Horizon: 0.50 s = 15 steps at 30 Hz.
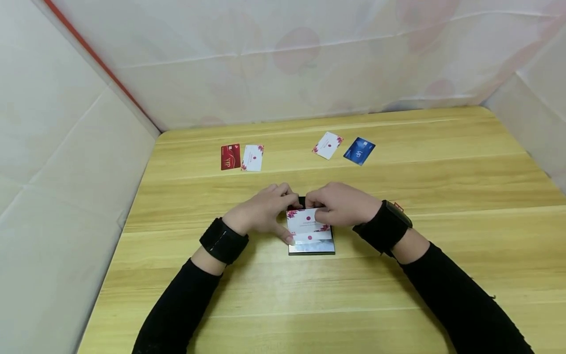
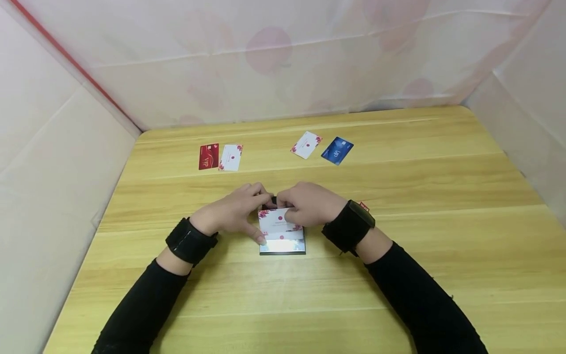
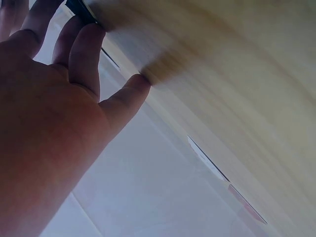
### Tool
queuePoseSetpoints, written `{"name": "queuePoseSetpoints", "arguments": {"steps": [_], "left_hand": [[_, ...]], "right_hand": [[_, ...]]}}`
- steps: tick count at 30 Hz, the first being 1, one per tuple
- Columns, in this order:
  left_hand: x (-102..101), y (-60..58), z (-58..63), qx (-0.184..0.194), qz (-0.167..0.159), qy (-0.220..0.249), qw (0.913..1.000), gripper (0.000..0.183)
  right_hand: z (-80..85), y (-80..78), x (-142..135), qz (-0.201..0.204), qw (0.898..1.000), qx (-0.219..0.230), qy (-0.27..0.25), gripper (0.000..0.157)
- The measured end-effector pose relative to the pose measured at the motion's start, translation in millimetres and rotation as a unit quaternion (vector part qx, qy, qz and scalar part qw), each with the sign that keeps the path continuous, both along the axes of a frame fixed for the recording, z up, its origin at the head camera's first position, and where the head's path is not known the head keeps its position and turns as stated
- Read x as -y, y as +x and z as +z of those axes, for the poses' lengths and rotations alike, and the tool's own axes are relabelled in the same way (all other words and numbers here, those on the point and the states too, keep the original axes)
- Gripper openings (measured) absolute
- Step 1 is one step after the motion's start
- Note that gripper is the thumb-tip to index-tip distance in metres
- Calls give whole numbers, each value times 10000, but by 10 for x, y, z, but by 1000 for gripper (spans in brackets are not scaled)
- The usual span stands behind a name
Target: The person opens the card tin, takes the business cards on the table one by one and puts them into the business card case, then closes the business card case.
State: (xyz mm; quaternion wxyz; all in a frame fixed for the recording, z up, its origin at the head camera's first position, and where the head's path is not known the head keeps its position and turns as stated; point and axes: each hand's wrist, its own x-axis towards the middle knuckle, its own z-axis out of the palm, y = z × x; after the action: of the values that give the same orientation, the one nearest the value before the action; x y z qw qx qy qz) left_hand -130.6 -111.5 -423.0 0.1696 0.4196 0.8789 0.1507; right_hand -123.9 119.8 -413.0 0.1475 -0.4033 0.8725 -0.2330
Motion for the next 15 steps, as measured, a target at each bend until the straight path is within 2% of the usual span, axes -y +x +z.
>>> {"name": "queuePoseSetpoints", "arguments": {"steps": [6, 15], "left_hand": [[-1, -8, -6, 16, -18, 1, 10000, 74], [5, 0, -15, 42, 23, 25, 10000, 74]], "right_hand": [[-24, 9, 10, -52, 10000, 48, 28, 11], [-92, 6, 21, 73, 9995, 146, 268, 7]]}}
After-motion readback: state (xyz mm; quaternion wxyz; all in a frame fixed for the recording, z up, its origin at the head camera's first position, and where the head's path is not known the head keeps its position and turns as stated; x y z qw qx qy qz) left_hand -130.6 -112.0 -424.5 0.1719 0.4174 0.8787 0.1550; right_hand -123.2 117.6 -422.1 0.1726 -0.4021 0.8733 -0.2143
